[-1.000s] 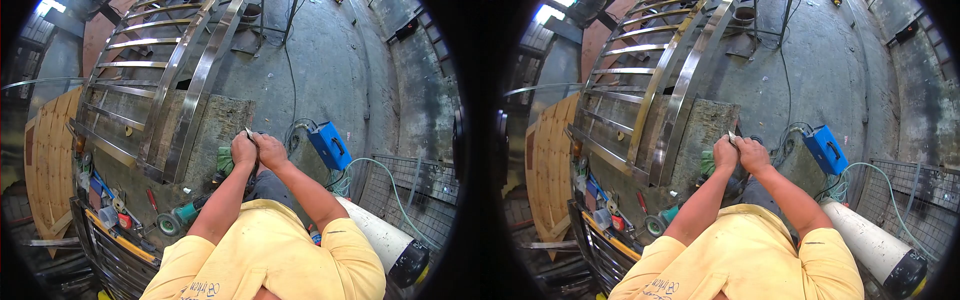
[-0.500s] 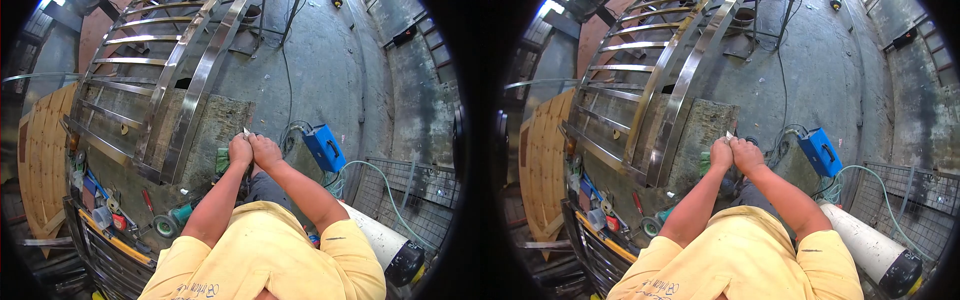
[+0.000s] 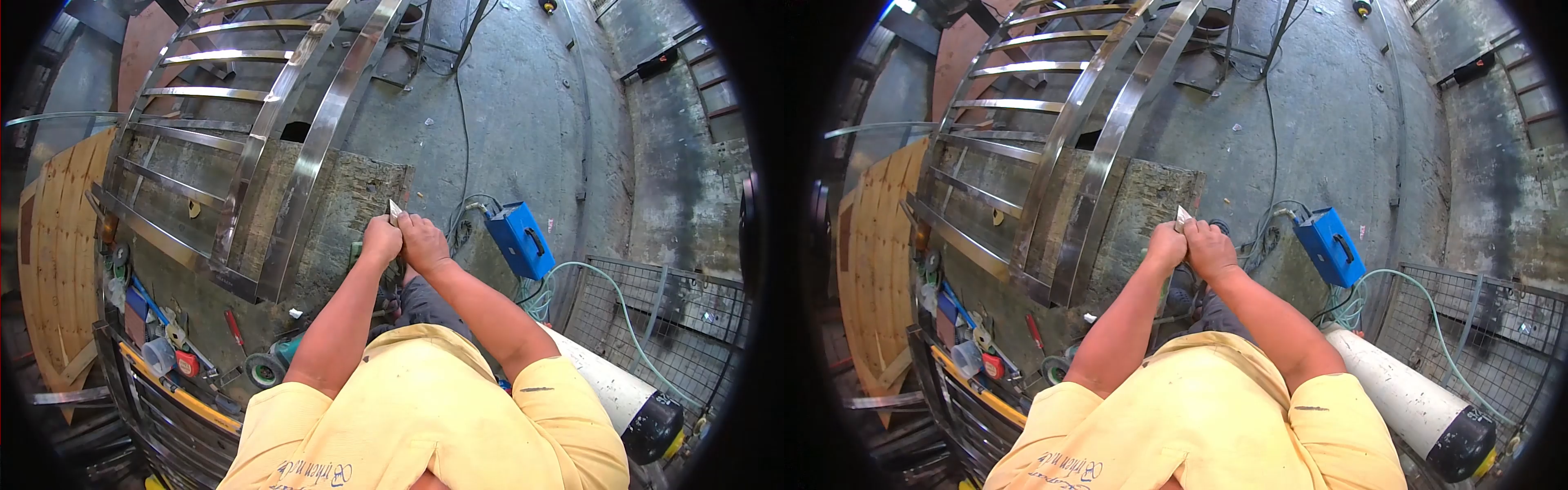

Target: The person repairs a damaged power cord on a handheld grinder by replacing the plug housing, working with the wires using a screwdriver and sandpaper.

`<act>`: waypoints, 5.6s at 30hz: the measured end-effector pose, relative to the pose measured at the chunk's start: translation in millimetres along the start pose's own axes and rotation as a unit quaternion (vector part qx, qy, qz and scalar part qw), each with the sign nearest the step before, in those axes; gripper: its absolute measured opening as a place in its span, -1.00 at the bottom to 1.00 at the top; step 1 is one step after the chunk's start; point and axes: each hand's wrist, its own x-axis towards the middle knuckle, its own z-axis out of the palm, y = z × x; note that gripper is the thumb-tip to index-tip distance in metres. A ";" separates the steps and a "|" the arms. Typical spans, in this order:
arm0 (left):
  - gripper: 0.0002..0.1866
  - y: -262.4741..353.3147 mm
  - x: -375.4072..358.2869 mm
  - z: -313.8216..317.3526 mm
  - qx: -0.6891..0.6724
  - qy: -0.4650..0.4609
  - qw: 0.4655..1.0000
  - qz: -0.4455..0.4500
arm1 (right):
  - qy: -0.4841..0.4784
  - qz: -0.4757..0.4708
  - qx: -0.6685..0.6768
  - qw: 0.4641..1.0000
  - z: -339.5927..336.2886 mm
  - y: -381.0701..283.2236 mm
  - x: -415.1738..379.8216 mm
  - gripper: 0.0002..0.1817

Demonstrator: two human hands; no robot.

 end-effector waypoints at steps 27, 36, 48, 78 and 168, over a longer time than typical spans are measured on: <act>-0.74 45.5 -7.3 -17.0 0.337 0.067 0.934 0.101 | 0.085 0.117 0.199 0.969 -35.2 35.9 -27.0 -0.75; -0.77 32.8 -9.2 -9.0 0.340 0.119 0.924 0.129 | 0.071 0.048 0.068 0.994 -8.0 14.3 -6.6 -0.77; -0.83 16.8 -3.9 -7.4 0.365 0.131 0.888 0.246 | -0.012 0.040 -0.023 0.999 -10.0 3.0 -1.5 -0.68; -0.75 2.1 -11.4 -25.4 0.461 0.011 0.826 0.324 | -0.068 0.094 -0.035 0.993 -14.6 -16.1 29.2 -0.82; -0.75 20.5 -58.4 -59.2 0.147 0.119 0.948 0.257 | 0.017 0.254 0.194 0.948 -52.8 36.8 -5.4 -0.44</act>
